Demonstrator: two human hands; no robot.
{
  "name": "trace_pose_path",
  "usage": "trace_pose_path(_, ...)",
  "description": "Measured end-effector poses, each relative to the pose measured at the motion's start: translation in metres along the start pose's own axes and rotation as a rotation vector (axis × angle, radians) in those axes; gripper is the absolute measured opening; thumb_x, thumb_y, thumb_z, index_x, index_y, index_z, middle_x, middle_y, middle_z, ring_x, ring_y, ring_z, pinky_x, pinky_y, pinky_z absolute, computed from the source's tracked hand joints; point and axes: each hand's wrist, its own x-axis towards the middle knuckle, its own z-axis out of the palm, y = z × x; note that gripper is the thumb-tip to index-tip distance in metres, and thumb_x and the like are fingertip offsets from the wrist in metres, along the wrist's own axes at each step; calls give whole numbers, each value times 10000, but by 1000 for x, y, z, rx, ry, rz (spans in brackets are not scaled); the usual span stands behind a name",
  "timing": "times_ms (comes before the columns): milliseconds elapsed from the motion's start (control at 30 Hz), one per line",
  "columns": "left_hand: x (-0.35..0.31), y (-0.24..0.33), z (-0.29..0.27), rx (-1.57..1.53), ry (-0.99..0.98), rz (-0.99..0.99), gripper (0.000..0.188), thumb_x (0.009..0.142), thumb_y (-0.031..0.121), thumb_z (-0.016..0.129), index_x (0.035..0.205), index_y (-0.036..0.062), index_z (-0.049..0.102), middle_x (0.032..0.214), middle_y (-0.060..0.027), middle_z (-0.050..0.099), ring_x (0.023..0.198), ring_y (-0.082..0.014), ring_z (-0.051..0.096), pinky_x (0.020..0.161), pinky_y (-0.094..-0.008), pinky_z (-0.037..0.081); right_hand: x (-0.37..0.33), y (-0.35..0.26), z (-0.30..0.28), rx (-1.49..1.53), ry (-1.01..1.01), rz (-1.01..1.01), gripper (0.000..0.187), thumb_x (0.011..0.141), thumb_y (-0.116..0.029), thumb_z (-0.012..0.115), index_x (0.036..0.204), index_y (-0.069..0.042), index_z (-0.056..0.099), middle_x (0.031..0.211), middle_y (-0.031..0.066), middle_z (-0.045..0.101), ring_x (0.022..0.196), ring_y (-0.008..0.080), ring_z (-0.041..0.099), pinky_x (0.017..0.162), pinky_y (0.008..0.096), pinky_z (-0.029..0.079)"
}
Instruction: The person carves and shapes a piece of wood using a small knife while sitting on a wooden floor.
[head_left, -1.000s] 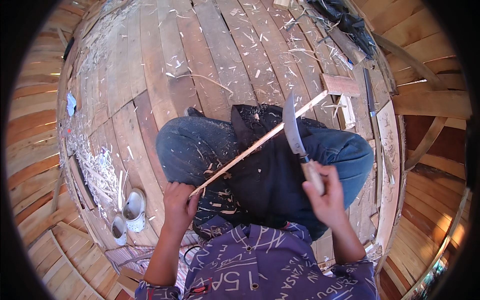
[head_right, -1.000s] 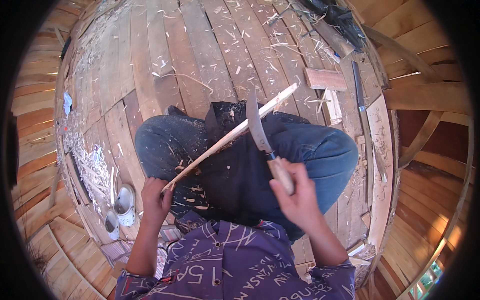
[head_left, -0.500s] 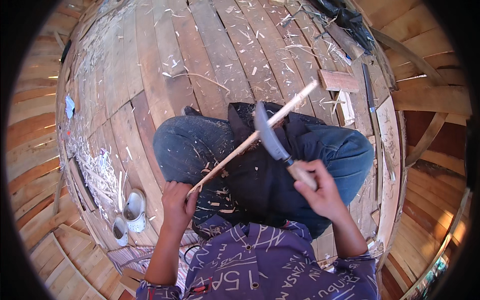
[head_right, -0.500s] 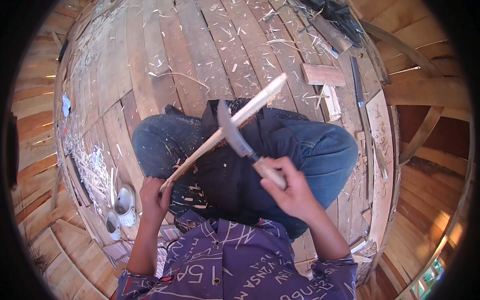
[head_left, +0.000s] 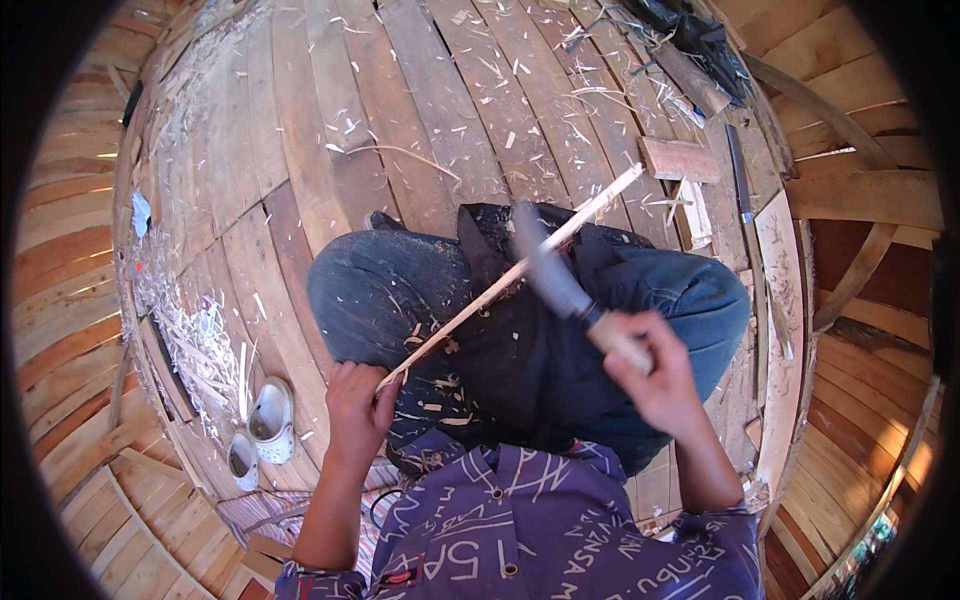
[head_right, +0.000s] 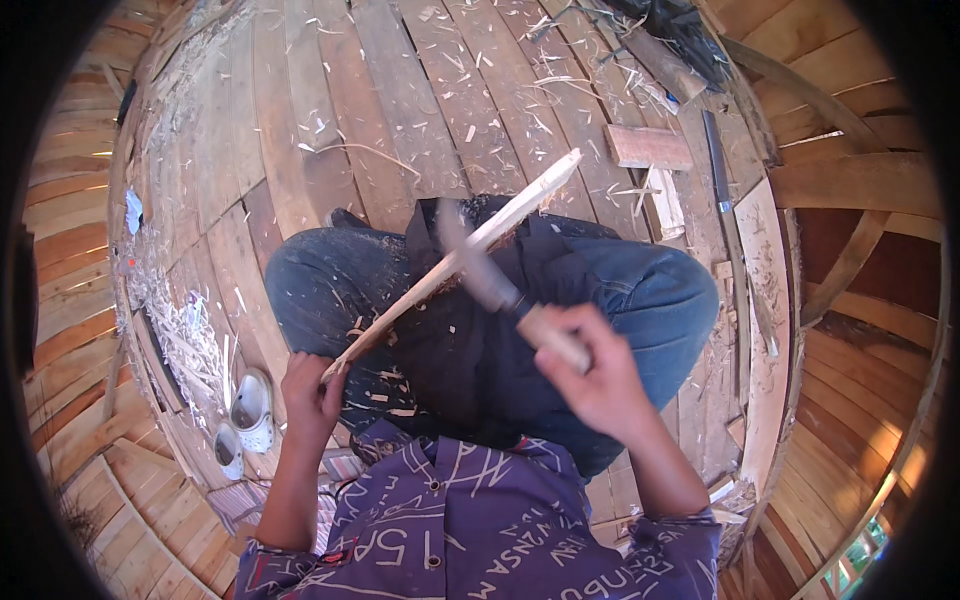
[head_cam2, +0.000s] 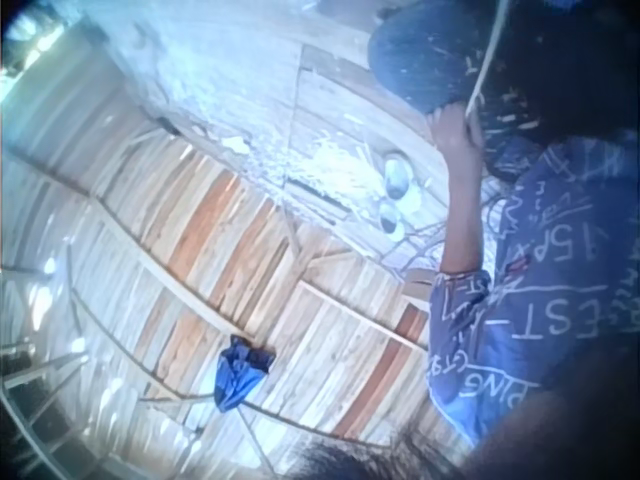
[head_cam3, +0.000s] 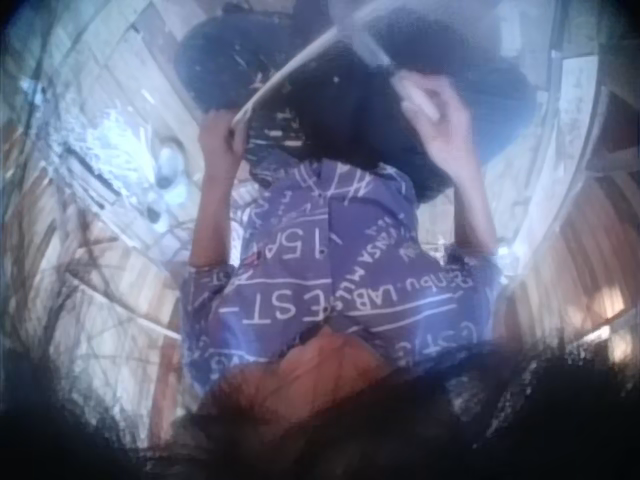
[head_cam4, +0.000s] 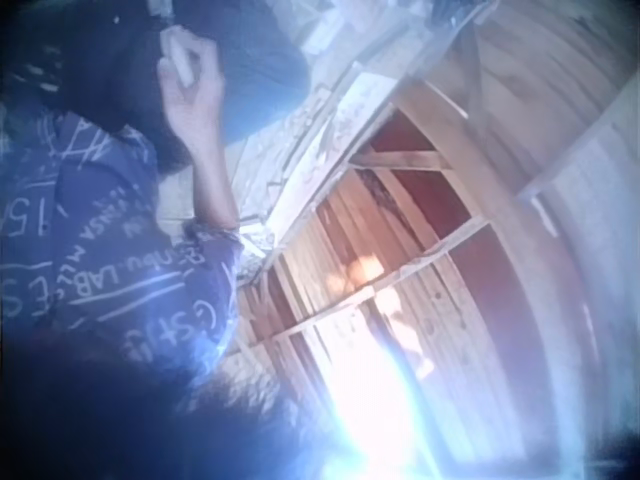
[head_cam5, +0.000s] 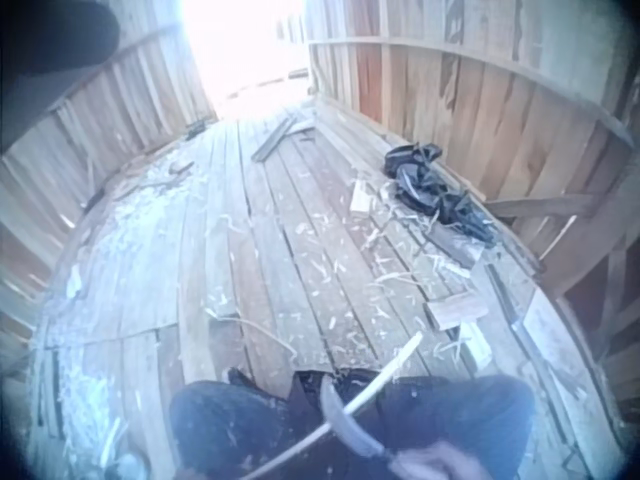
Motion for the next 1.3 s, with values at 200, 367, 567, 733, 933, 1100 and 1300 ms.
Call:
trace_pose_path(200,-1,0,3,-2,7,-2,137,755,40,729,741,34,593,672,-102,525,636,-293,473,606,-391,350,-1,-3,-3,80,220,-12,324,898,-67,667,1195,-6,553,1109,107,654,958,118,619,801,240,476)
trace_pose_path(367,-2,-1,2,-2,5,-1,137,754,39,729,740,34,593,678,-102,532,632,-296,470,604,-390,350,-7,-2,-10,39,178,-63,307,907,-76,658,1193,-13,565,1092,93,639,947,116,593,850,266,466)
trace_pose_path(567,1,3,1,-18,-6,-9,140,759,17,713,745,4,575,675,-136,522,636,-323,479,576,-401,367,-11,-1,3,-37,43,-29,262,905,-92,664,1136,-14,570,1020,77,644,901,121,594,817,279,478)
trace_pose_path(733,-2,-1,4,1,0,5,144,760,51,731,743,33,589,676,-101,527,636,-297,474,603,-393,353,5,9,-1,18,254,-144,278,931,-129,636,1173,-30,541,855,19,601,688,65,527,631,230,438)
trace_pose_path(933,-5,-3,4,7,2,-4,144,758,45,727,740,34,585,677,-101,527,637,-296,474,604,-391,351,3,0,-1,80,150,28,322,904,-81,661,1179,-21,505,1040,89,628,921,110,598,813,259,471)
trace_pose_path(1100,-1,1,2,-1,0,-17,140,754,35,722,736,34,583,681,-100,531,638,-297,474,606,-389,350,-2,5,5,-46,40,-21,346,918,-80,646,1215,-32,475,1063,125,641,911,132,625,791,273,488)
trace_pose_path(1300,1,0,4,-4,12,-4,130,744,18,713,736,32,584,681,-101,531,636,-298,472,609,-393,351,-2,12,10,34,16,-57,338,928,-75,635,1218,-41,463,924,78,620,776,88,569,697,227,453)
